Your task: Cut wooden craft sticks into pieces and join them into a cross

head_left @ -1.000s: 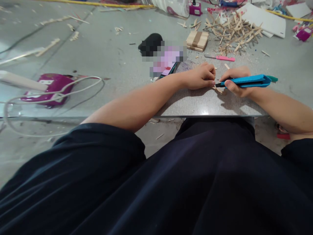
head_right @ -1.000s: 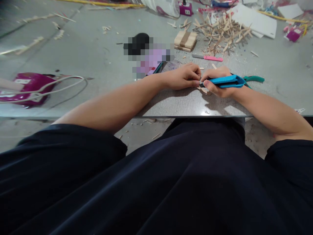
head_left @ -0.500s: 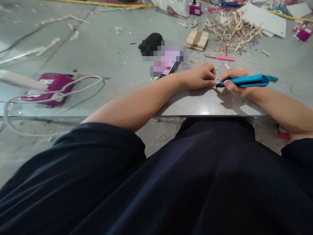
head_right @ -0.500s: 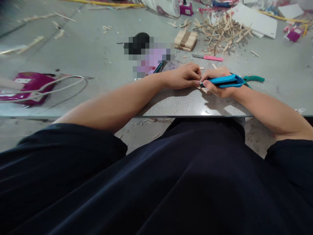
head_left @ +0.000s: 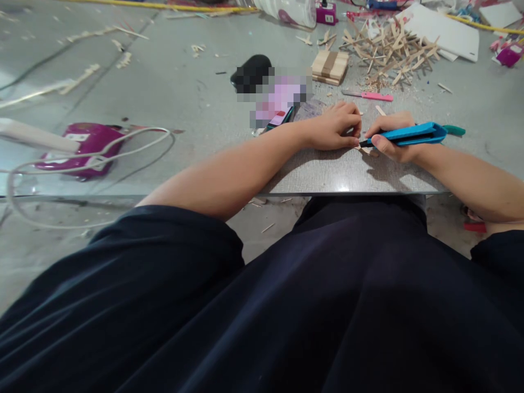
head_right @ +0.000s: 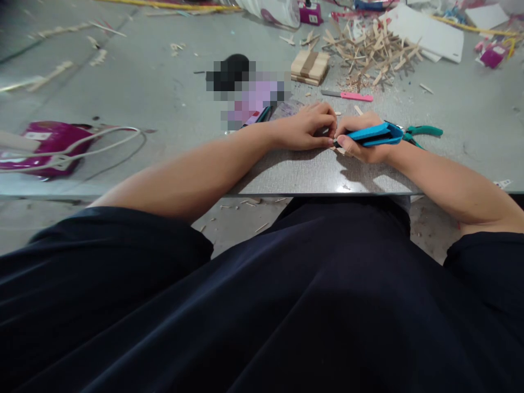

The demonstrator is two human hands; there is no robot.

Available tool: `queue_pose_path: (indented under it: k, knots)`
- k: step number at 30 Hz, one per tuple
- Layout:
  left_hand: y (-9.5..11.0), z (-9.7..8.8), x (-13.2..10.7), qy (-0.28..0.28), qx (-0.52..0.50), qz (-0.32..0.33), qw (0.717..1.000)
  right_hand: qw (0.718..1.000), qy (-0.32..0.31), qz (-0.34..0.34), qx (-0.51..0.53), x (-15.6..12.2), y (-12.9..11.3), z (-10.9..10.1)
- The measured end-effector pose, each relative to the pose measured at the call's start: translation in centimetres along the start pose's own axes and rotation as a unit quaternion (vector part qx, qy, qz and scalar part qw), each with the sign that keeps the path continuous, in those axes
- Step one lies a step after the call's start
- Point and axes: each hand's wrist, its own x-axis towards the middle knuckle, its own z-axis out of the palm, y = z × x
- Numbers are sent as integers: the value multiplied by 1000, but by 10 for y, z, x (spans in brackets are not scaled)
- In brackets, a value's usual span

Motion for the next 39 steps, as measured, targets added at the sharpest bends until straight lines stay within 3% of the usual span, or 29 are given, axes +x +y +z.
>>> queue_pose_path:
  k: [5,10,17,25,33,39]
  knots:
    - [-2,1,1,1,2,-4,1000,1000,-16,24,-3,-1,0,-2]
    - [0,2,1,-2,2,-10,1000,999,13,34,-20,-2,-2,-1]
    - [1,0,1,-6,-1,-6,1000,996,-18,88,-3,1,-7,-3]
    - [0,1,1,-9,3,-8,1000,998,-16,52,-7,0,-10,-4]
    - [0,1,1,-6,1,-13,1000,998,-25,65,-7,-1,-3,-3]
    - [-1,1,1,-9,7,-8,1000,1000,-8,26,-3,-1,-6,-4]
